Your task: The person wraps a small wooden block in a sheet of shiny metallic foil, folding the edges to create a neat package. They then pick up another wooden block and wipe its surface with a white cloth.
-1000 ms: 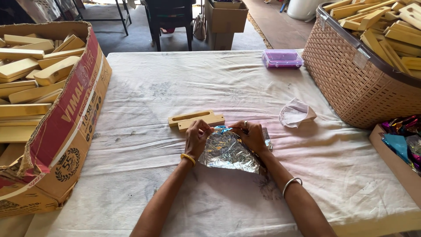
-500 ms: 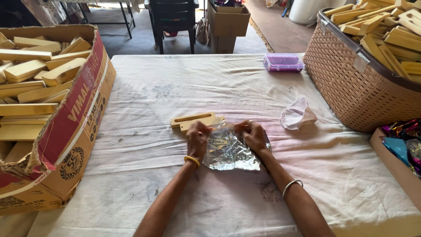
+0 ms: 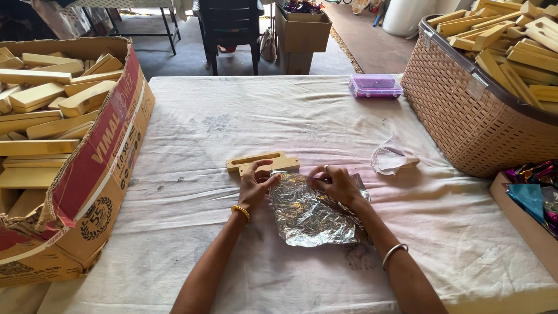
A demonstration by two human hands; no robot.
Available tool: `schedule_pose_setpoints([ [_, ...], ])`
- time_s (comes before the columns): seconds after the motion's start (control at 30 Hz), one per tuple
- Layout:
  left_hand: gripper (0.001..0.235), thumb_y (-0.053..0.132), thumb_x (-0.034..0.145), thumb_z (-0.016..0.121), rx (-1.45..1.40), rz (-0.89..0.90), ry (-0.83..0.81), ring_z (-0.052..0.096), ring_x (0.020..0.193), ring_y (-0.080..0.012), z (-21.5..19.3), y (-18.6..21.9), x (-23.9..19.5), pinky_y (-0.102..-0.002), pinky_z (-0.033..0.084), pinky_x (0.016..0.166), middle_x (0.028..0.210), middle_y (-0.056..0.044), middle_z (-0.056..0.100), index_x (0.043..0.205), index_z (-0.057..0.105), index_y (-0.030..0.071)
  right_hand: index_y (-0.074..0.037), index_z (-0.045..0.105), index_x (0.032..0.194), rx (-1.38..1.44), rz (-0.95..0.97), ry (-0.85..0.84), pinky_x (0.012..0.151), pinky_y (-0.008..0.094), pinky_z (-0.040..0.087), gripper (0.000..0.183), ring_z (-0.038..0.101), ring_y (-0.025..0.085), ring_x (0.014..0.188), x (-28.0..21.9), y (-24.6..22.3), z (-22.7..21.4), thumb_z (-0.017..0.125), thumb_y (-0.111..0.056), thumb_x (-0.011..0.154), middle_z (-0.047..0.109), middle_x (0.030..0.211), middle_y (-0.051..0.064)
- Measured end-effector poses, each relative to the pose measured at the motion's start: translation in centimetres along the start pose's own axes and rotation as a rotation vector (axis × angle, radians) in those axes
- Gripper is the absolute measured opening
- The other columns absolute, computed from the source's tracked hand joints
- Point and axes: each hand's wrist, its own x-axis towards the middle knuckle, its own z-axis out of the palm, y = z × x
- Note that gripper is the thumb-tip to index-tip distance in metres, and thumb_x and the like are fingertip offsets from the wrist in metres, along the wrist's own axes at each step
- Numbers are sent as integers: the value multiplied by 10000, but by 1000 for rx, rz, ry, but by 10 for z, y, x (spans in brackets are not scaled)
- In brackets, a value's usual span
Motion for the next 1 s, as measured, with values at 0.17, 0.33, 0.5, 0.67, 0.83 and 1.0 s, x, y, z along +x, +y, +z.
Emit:
schedule_pose_setpoints([
  [0.17,593,205,758,875,173,-22,95,800,822,-214,9,-12,2,-289,671,702,941,-139,792,1260,599,55,-121,796,964,-312,115,90,709,310,649,191,778,151,772,-7,-14,-25,830,-208,797,804,880,61],
  [0.33,450,217,756,877,248,-36,160,806,805,-211,10,-5,0,-292,670,689,927,-126,796,1121,666,58,-135,795,944,-270,247,26,623,317,644,185,765,113,677,-6,-12,-31,759,-300,870,807,827,13],
  [0.5,193,245,820,833,502,45,194,781,754,-173,-9,-34,13,-295,659,731,897,-75,799,934,764,106,-118,799,954,-586,212,66,646,318,601,279,724,166,601,-9,-4,-31,765,-379,862,781,770,52],
  [0.67,165,279,889,769,824,107,243,750,870,-198,0,5,-1,-338,627,760,1037,-30,780,1006,785,163,-113,793,949,-578,67,143,764,371,592,293,740,201,667,-8,-9,-28,766,-393,866,781,830,62],
  [0.83,342,304,922,706,976,397,284,730,1023,-252,2,-25,7,-402,613,807,1176,-52,754,1236,717,167,-116,798,947,-648,41,141,845,453,514,320,733,247,825,-6,-24,-20,788,-408,817,778,904,69],
  [1.0,415,384,1031,577,313,112,-21,729,1063,-250,7,-20,14,-426,622,823,1208,-116,728,1362,624,139,-143,794,944,-699,-26,123,919,425,507,280,724,230,876,-3,-34,-8,770,-411,869,778,930,52],
])
